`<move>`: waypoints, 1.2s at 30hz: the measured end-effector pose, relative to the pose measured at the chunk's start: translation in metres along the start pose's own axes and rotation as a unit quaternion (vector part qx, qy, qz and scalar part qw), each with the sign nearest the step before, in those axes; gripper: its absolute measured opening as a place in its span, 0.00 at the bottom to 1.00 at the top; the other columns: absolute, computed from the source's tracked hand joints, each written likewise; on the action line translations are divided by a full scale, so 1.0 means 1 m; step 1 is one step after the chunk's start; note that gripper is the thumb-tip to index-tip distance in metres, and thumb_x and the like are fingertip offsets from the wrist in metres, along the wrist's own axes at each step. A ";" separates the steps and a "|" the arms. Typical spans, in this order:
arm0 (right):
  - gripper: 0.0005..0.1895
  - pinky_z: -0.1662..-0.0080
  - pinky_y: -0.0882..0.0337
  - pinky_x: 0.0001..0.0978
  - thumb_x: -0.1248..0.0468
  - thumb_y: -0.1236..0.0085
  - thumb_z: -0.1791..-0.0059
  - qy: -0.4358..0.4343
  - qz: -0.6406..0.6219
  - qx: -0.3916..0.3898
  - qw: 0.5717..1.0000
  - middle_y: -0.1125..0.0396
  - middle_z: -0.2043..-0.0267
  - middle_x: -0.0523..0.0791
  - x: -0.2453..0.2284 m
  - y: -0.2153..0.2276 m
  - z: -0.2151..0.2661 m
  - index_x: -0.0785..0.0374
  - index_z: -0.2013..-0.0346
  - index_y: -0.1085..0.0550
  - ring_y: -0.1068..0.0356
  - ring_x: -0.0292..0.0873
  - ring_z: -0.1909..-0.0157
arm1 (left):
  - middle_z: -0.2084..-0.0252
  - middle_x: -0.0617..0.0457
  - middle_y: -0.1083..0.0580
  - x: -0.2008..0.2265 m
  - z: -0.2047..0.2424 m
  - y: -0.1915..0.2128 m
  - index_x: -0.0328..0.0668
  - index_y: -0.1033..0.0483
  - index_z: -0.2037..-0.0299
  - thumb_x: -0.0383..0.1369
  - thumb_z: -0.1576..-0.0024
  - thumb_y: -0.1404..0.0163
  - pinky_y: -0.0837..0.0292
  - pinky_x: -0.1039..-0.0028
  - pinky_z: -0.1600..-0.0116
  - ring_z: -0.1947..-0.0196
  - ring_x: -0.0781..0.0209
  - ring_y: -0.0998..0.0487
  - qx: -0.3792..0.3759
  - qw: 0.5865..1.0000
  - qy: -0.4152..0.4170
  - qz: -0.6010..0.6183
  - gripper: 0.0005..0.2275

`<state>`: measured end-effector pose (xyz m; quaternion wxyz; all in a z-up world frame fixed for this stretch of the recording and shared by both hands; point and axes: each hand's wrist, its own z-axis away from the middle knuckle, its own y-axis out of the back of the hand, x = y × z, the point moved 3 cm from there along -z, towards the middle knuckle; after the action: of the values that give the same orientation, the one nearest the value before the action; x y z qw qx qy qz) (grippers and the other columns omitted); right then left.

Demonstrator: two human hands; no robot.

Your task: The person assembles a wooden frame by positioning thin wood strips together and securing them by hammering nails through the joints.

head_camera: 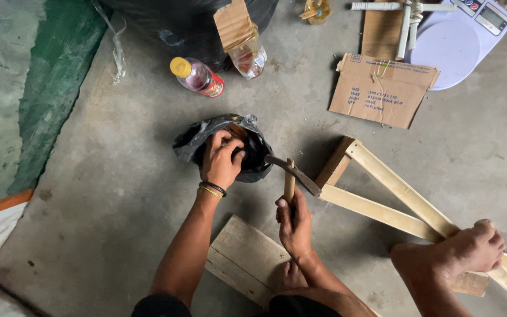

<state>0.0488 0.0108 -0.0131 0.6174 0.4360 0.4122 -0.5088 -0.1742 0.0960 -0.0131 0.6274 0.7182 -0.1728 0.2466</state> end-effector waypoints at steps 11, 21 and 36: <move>0.19 0.72 0.32 0.27 0.70 0.50 0.45 0.023 0.029 0.031 0.999 0.32 0.70 0.42 0.032 0.008 0.039 0.65 0.39 0.35 0.35 0.33 0.75 | 0.59 0.44 0.25 -0.049 -0.003 -0.022 0.43 0.27 0.64 0.29 0.47 0.42 0.33 0.49 0.53 0.57 0.38 0.24 -0.049 0.998 -0.006 -0.034 0.06; 0.25 0.66 0.32 0.28 0.74 0.55 0.47 0.050 0.007 -0.016 0.999 0.33 0.61 0.46 0.023 0.007 0.026 0.65 0.34 0.38 0.37 0.34 0.69 | 0.64 0.44 0.24 -0.083 0.038 0.060 0.35 0.31 0.63 0.24 0.43 0.44 0.27 0.64 0.57 0.64 0.47 0.23 0.113 0.987 0.077 0.085 0.07; 0.24 0.72 0.35 0.28 0.69 0.56 0.44 0.015 -0.014 -0.002 1.000 0.36 0.64 0.43 -0.006 0.009 0.026 0.64 0.32 0.42 0.40 0.33 0.74 | 0.62 0.58 0.28 0.036 0.047 -0.016 0.35 0.24 0.53 0.24 0.38 0.49 0.32 0.78 0.58 0.64 0.70 0.30 -0.038 0.820 0.166 0.546 0.06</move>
<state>0.0582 -0.0119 0.0006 0.6050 0.4365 0.4288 -0.5094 -0.1291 0.0543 -0.0099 0.4356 0.4301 -0.4394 0.6575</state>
